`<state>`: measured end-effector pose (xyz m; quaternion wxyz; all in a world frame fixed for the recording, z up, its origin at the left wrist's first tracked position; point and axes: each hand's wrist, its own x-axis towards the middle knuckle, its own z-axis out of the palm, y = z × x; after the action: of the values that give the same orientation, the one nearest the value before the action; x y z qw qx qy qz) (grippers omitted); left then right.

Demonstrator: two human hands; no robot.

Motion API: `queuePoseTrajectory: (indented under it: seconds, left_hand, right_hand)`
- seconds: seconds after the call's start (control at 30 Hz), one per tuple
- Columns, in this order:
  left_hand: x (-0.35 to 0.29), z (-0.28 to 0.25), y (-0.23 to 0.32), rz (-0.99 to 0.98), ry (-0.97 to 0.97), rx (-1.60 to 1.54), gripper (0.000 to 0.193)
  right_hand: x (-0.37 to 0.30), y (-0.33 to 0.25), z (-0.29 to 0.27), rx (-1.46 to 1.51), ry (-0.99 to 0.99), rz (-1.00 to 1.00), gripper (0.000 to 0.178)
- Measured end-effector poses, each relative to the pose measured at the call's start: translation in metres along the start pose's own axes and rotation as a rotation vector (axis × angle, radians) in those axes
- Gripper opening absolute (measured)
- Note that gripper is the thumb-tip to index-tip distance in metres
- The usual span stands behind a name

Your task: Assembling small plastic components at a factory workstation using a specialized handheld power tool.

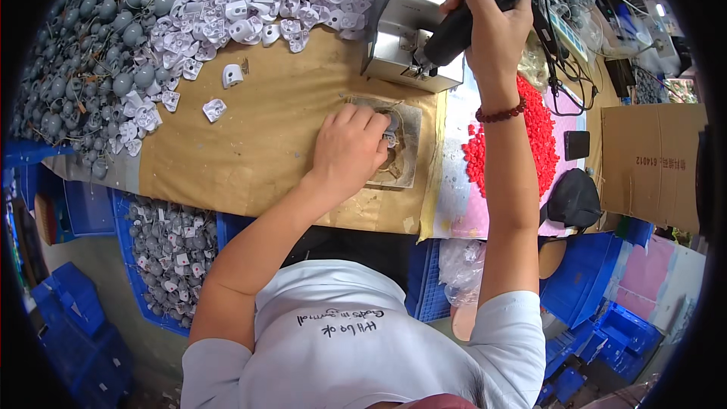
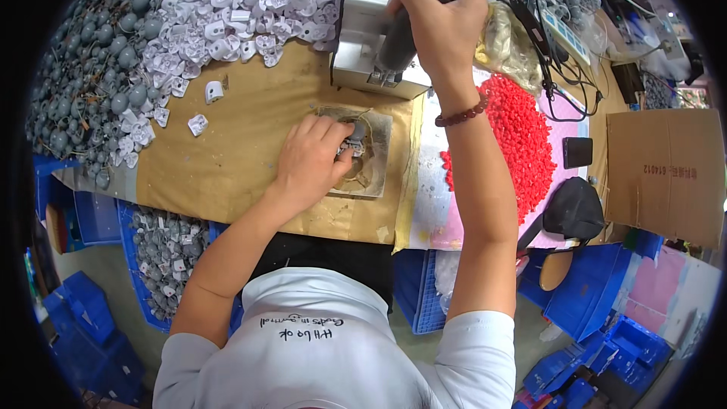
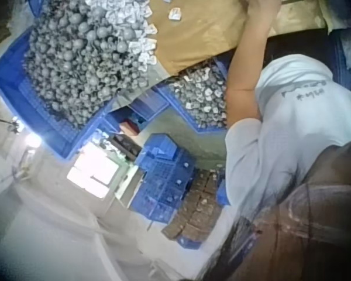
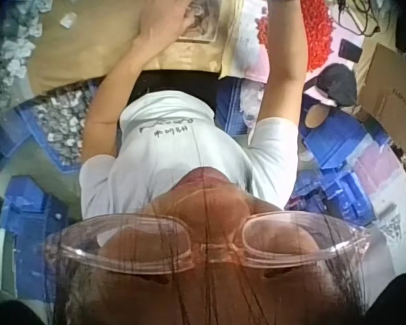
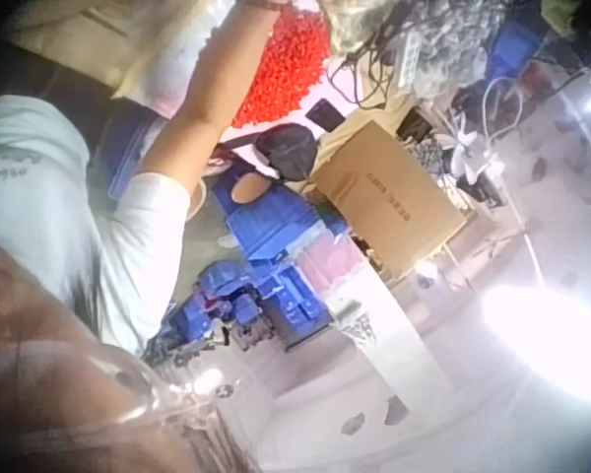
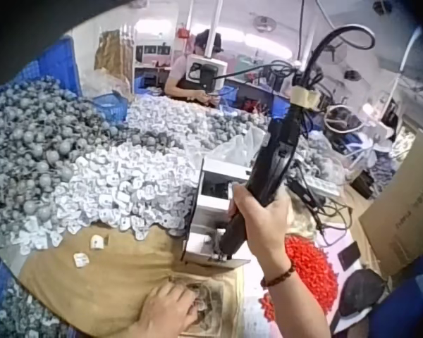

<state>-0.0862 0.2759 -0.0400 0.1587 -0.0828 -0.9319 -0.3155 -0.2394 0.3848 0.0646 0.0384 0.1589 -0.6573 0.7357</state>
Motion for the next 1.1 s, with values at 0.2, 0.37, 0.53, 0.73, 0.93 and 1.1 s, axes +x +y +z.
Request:
queuePoseTrajectory:
  seconds: [0.2, 0.37, 0.53, 0.73, 0.93, 1.1]
  left_hand:
    - [-0.001, 0.0, -0.002, -0.012, -0.01, 0.001, 0.034]
    - [-0.001, 0.001, -0.002, 0.018, 0.02, 0.005, 0.034]
    - [-0.001, 0.002, -0.002, 0.014, 0.034, 0.015, 0.032]
    - [-0.001, 0.003, -0.004, 0.036, 0.057, 0.023, 0.032]
    - [0.0, -0.002, -0.004, 0.03, 0.026, -0.002, 0.033]
    - [0.004, -0.006, -0.007, 0.016, -0.051, -0.04, 0.033]
  right_hand:
    - [-0.038, -0.014, -0.009, 0.025, -0.129, -0.097, 0.056]
    - [-0.067, -0.002, -0.015, 0.072, -0.204, -0.176, 0.061]
    - [-0.073, 0.009, -0.016, 0.07, -0.222, -0.272, 0.064]
    - [-0.075, 0.005, -0.017, 0.016, -0.28, -0.294, 0.063]
    - [-0.087, 0.013, -0.021, 0.092, -0.316, -0.222, 0.052]
    - [-0.094, 0.017, -0.024, 0.145, -0.413, -0.206, 0.049]
